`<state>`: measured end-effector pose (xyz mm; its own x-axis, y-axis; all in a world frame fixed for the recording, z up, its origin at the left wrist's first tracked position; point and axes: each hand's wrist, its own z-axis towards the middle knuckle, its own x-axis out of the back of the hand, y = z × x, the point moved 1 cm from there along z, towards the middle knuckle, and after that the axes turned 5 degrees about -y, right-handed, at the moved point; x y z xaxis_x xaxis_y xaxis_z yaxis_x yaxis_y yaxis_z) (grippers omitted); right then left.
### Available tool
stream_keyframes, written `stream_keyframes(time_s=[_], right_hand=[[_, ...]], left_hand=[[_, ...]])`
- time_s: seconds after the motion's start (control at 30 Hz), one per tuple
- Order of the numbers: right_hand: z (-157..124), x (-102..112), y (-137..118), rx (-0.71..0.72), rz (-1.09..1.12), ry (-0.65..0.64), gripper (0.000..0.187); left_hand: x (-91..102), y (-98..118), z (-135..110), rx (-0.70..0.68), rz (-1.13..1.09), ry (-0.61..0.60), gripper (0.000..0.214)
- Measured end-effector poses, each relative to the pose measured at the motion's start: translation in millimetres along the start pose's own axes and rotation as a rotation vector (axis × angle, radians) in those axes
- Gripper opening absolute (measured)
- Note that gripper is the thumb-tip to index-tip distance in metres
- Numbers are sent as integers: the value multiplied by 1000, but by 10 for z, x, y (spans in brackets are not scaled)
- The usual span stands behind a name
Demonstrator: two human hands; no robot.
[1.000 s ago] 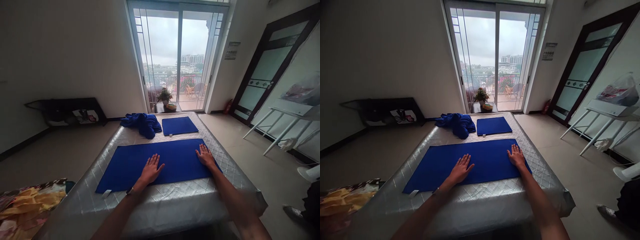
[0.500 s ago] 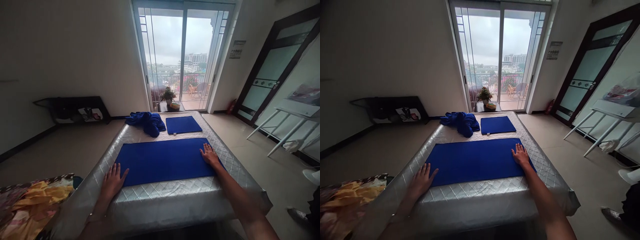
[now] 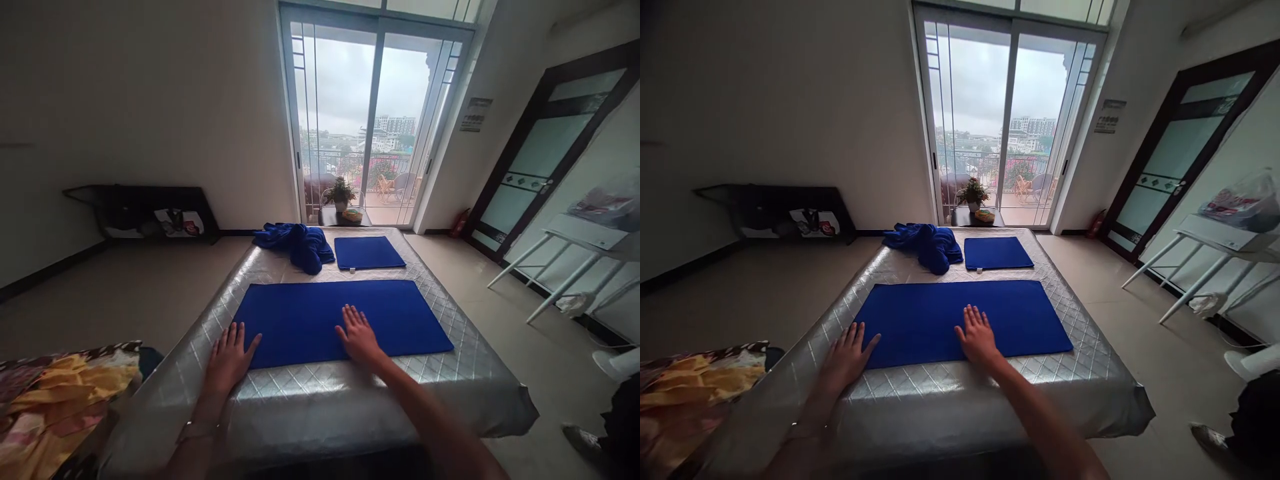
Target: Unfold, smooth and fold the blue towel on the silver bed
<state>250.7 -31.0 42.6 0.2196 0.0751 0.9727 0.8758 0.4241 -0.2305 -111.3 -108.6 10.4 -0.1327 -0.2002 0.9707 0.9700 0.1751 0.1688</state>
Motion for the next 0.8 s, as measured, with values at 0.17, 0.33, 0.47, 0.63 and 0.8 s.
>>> stream_keyframes(time_s=[0.17,0.33,0.47,0.63,0.8], right_hand=[[-82,-130,-126,-18,48,-130,78],[-258,4,440,-139,-15,-147,75],[-491,147,1131,-306,-110,-131,74],[-763,278,1935,-482,-165,-101,76],[-851,265,2135,-493,-176,-31,77]], left_hand=[[61,26,-14,-9,37,-26,77],[22,0,-3,9,54,-52,75],[-16,-45,-1,-19,57,-40,75],[-36,-46,-1,17,55,-56,78],[-77,-143,16,-21,76,-37,76]])
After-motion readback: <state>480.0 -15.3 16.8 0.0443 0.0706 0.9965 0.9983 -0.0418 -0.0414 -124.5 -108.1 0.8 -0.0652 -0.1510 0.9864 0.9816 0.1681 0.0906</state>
